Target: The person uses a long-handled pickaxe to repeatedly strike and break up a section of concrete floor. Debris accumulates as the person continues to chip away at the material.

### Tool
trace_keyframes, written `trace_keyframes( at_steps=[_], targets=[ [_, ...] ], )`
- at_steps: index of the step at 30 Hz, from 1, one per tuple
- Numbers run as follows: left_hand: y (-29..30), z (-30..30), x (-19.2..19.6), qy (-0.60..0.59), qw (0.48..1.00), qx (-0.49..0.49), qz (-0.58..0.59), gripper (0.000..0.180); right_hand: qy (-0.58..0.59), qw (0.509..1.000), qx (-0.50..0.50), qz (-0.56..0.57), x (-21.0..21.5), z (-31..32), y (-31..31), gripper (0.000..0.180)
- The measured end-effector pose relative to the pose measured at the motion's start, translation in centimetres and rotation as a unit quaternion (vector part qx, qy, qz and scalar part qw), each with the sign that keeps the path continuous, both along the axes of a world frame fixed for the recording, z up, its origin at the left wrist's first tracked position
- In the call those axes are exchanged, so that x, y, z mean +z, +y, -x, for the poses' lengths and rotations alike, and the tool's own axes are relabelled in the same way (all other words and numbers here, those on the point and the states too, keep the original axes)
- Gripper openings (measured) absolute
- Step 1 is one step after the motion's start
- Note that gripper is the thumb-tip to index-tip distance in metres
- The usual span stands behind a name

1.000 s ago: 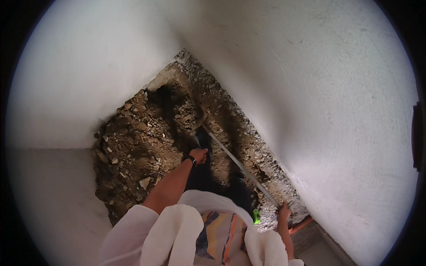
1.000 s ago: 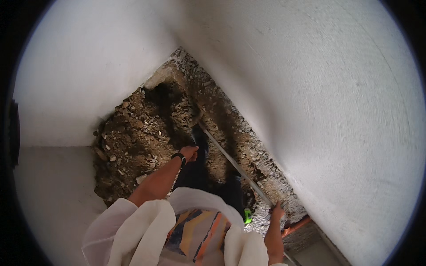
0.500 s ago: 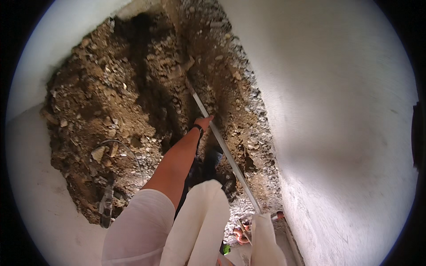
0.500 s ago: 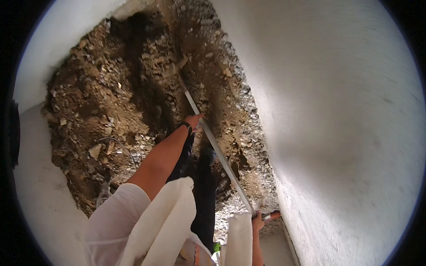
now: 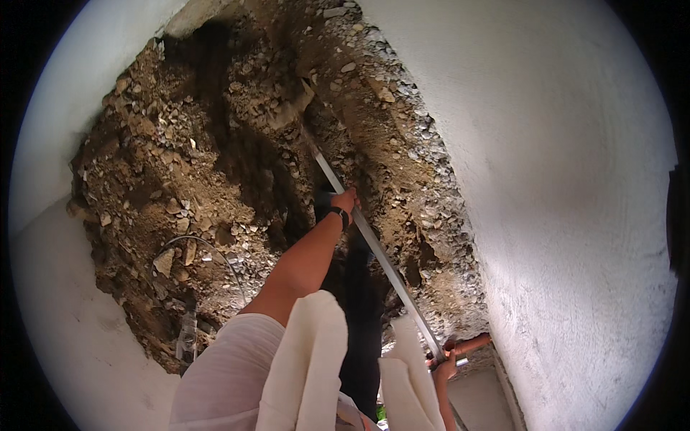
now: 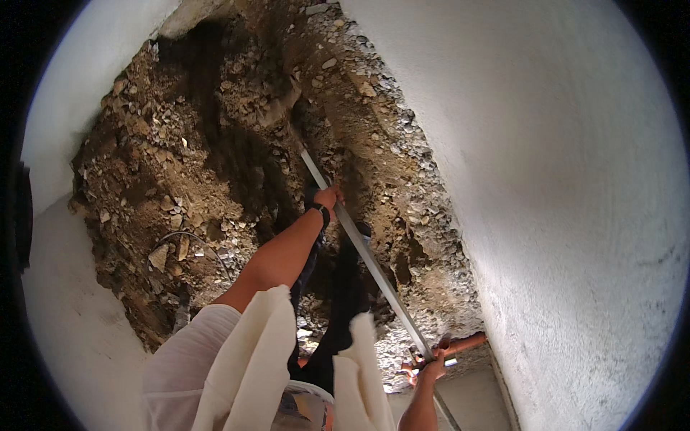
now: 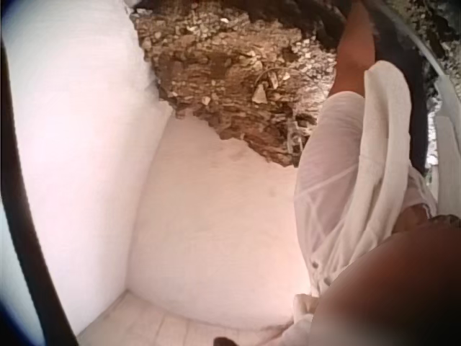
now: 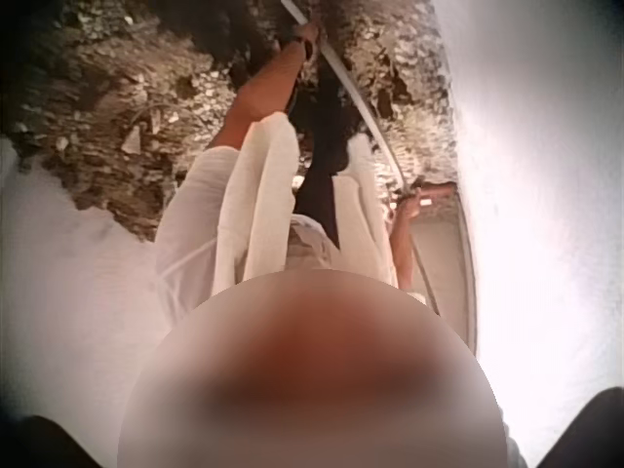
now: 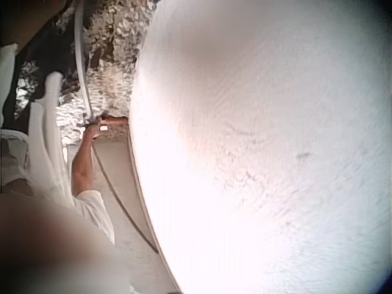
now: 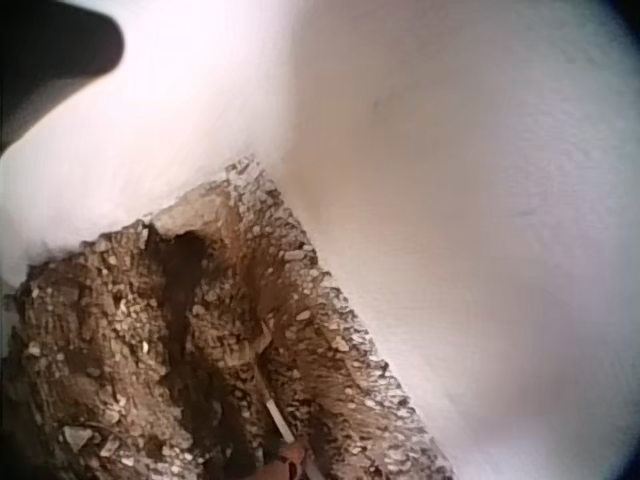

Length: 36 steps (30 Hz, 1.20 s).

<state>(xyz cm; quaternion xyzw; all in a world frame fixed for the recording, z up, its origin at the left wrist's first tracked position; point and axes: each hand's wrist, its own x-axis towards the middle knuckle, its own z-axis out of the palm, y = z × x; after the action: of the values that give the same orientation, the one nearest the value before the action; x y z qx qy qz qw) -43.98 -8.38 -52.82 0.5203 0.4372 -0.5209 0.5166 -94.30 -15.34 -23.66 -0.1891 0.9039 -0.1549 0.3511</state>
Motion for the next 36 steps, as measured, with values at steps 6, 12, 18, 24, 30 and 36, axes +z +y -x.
trace_keyframes(
  at_steps=[6,12,18,24,30,36],
  targets=[
    [1.1,5.5,7.9,0.026,0.999,-0.013,-0.035,0.028,0.049,0.999,0.014,0.009,7.0,8.2,3.3,0.043],
    [2.8,9.0,16.7,0.013,0.999,0.035,-0.032,0.023,0.143,0.987,0.046,-0.053,17.8,9.0,3.6,0.04],
    [4.8,7.3,31.2,0.04,0.979,0.2,0.008,0.017,0.193,0.967,0.166,-0.003,29.1,8.2,-3.6,0.041],
    [11.6,-0.9,40.9,-0.078,0.941,0.323,0.065,0.027,0.084,0.921,0.342,0.163,30.5,-1.9,-11.1,0.057],
    [29.3,-10.3,47.5,-0.22,0.825,0.514,0.086,0.033,-0.192,0.829,0.475,0.225,29.6,-23.2,-9.4,0.047],
    [38.8,-11.6,56.0,-0.282,0.755,0.59,0.038,0.034,-0.363,0.644,0.565,0.367,31.7,-30.5,-4.0,0.022]
  ],
)
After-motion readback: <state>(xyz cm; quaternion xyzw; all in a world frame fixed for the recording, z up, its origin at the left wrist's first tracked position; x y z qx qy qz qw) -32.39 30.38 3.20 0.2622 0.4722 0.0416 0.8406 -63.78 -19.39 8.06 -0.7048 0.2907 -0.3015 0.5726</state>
